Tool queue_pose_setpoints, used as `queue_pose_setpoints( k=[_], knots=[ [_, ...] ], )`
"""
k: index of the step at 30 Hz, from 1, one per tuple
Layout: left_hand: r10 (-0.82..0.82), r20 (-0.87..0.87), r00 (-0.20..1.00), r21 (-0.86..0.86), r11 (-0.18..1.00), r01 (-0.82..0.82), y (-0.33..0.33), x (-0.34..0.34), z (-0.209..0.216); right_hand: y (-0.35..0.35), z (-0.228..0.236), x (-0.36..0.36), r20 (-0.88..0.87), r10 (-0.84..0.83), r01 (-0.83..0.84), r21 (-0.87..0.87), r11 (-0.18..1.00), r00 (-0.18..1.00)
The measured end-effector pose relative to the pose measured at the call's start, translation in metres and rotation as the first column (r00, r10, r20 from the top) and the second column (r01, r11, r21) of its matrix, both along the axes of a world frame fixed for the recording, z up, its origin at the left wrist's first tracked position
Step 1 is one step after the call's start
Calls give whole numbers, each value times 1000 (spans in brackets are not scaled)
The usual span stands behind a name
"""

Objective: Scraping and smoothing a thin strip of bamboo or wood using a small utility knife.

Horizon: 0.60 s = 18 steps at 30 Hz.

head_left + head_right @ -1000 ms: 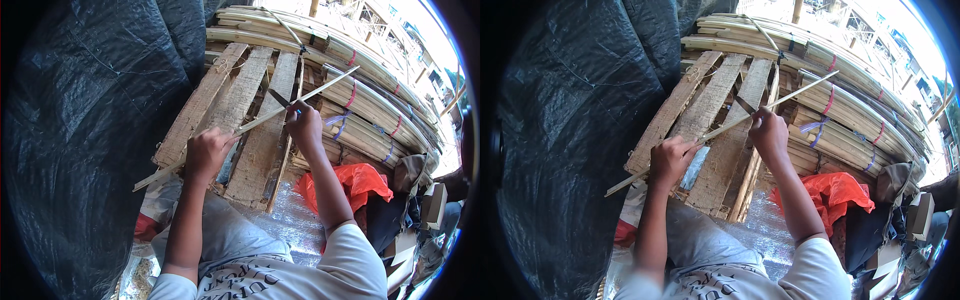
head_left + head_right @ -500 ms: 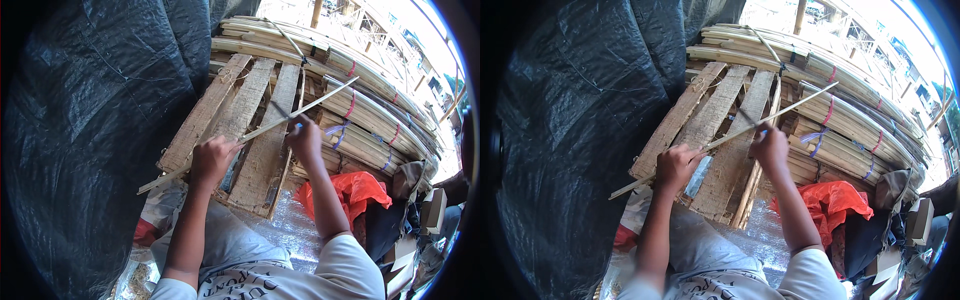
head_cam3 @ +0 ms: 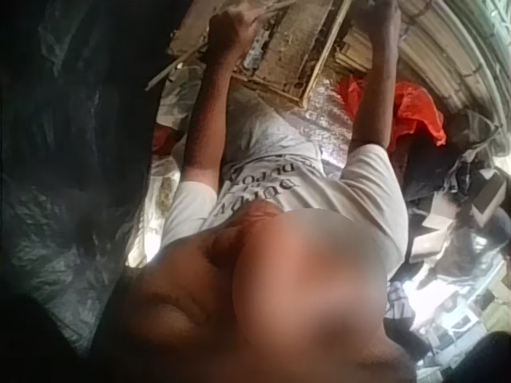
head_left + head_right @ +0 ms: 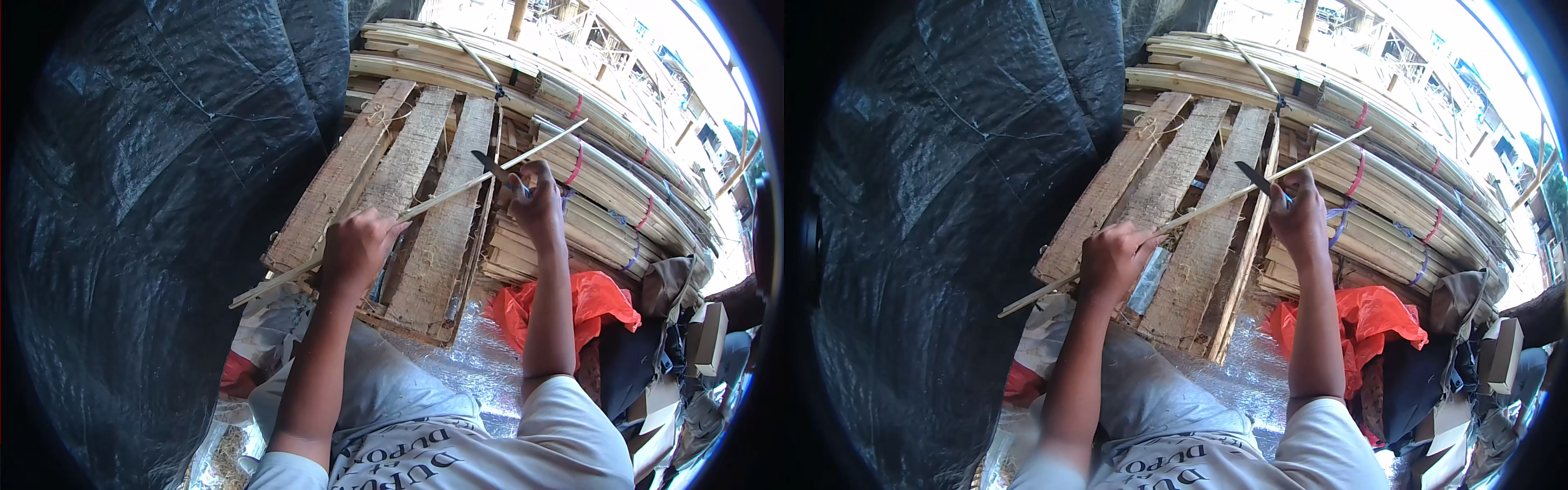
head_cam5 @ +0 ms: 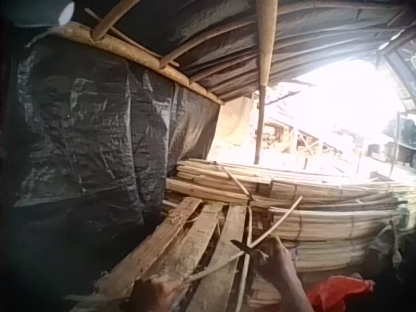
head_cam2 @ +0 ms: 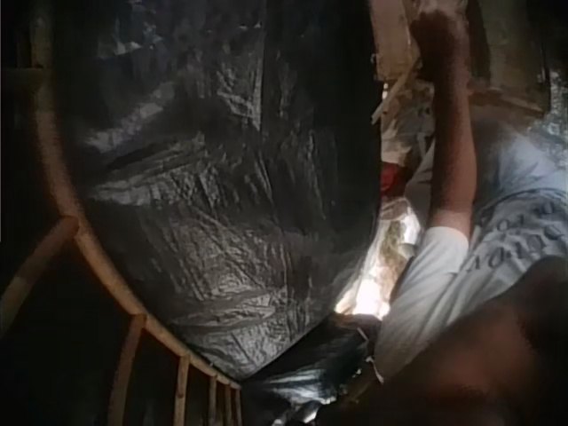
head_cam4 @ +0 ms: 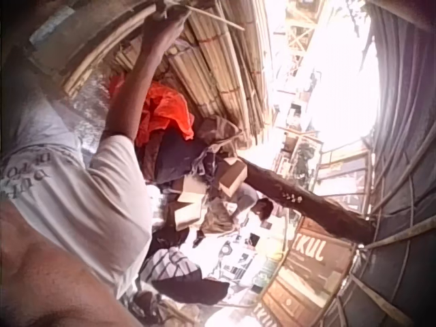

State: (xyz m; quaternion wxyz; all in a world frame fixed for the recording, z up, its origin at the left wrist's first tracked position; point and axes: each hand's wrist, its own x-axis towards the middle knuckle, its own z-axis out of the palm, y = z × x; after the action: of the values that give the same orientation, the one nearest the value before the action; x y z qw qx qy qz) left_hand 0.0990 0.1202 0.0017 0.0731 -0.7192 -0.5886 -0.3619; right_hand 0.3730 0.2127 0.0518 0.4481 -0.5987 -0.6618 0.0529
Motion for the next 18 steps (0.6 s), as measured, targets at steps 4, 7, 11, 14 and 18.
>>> queue_pose_setpoints(
  k=[4,7,11,14,18],
  knots=[
    [-12,-6,1000,-72,997,11,4,-5,4,19,-2,-3,134,-161,174,-92,980,978],
    [-37,-7,999,-84,996,36,7,-6,4,11,-39,-27,5,122,-122,-24,992,992],
    [-72,19,997,-54,996,73,5,-6,5,28,-18,-13,22,-134,136,-224,965,991],
    [-42,3,999,-120,992,42,6,-14,3,12,-24,-51,88,-67,84,-204,975,994],
    [-65,31,997,-105,992,68,8,-5,5,33,-20,-13,42,-56,62,-144,988,998]
  ],
)
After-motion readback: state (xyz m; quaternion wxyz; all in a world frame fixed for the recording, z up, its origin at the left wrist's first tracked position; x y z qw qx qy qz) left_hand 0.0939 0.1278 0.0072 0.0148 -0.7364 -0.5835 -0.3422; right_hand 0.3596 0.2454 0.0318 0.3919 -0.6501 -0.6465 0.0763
